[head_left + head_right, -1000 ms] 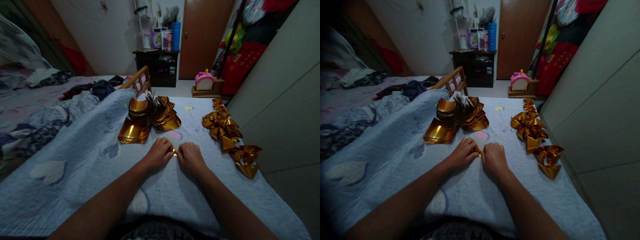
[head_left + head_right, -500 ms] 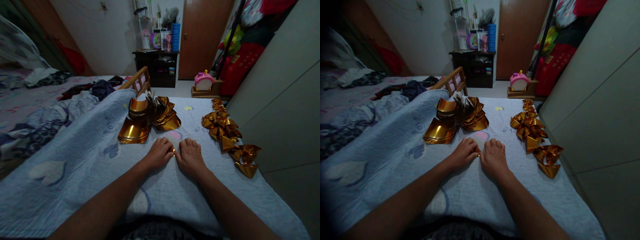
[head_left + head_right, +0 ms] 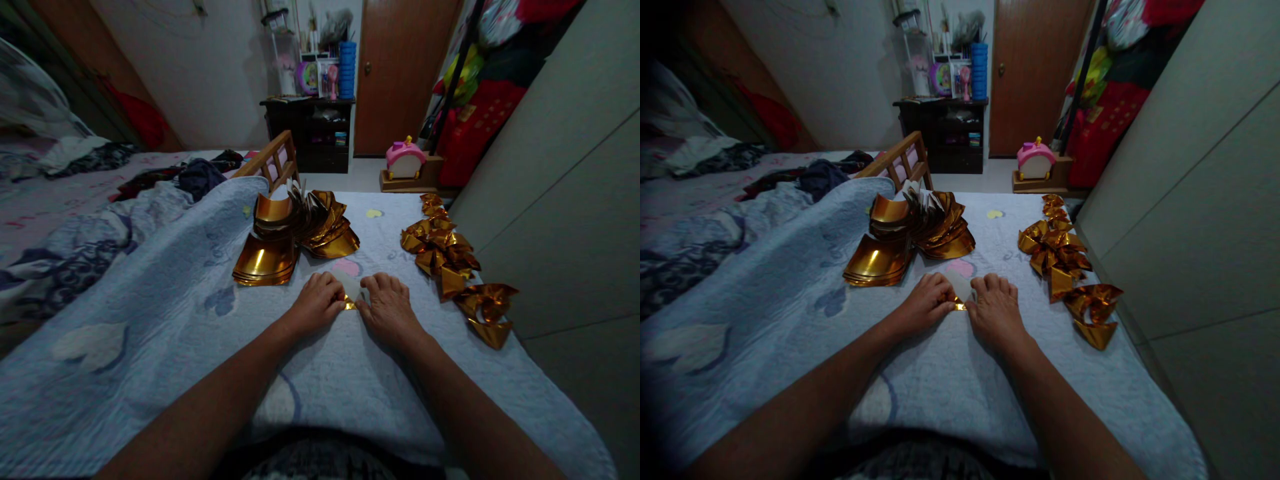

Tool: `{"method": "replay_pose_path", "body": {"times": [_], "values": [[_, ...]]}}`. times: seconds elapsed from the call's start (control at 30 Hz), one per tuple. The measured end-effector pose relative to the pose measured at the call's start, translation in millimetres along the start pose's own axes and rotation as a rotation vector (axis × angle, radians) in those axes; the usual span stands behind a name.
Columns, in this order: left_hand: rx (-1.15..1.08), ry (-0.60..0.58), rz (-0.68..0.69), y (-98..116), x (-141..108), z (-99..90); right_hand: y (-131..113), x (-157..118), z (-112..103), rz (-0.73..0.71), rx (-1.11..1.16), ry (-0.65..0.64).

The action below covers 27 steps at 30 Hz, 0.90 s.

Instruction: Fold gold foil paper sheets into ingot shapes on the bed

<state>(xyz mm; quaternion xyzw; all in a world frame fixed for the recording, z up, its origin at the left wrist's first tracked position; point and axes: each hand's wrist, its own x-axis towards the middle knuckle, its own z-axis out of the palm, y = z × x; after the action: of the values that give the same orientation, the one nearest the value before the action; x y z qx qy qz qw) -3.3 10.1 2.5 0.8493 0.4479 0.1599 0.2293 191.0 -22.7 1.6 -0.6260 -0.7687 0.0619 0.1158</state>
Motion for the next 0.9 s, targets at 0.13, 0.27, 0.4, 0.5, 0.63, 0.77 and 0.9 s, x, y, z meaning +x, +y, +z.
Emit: {"method": "replay_pose_path", "body": {"times": [0.13,0.27,0.4,0.5,0.63,0.77,0.9], "values": [[0.002,0.04,-0.016,-1.0,-1.3,2.5,3.4,0.2,-0.3,0.005,0.028,0.001],[-0.008,0.135,-0.016,-6.9,-1.3,6.7,5.3,2.7,1.0,-0.003,0.049,0.019],[-0.051,0.12,0.001,-10.2,-0.2,5.4,5.0,5.4,1.5,-0.022,0.059,0.011],[-0.105,0.133,0.02,-9.6,-0.1,2.6,3.8,6.9,1.6,-0.041,0.065,0.01],[-0.16,0.149,0.044,-9.7,0.0,1.5,2.9,8.6,2.3,-0.044,0.078,0.017],[-0.168,0.173,0.066,-9.3,-0.5,0.7,2.7,10.8,4.1,-0.058,0.101,0.014],[-0.124,0.238,0.095,-6.1,-2.7,-1.7,2.7,13.2,6.2,-0.094,0.159,0.018]]}}
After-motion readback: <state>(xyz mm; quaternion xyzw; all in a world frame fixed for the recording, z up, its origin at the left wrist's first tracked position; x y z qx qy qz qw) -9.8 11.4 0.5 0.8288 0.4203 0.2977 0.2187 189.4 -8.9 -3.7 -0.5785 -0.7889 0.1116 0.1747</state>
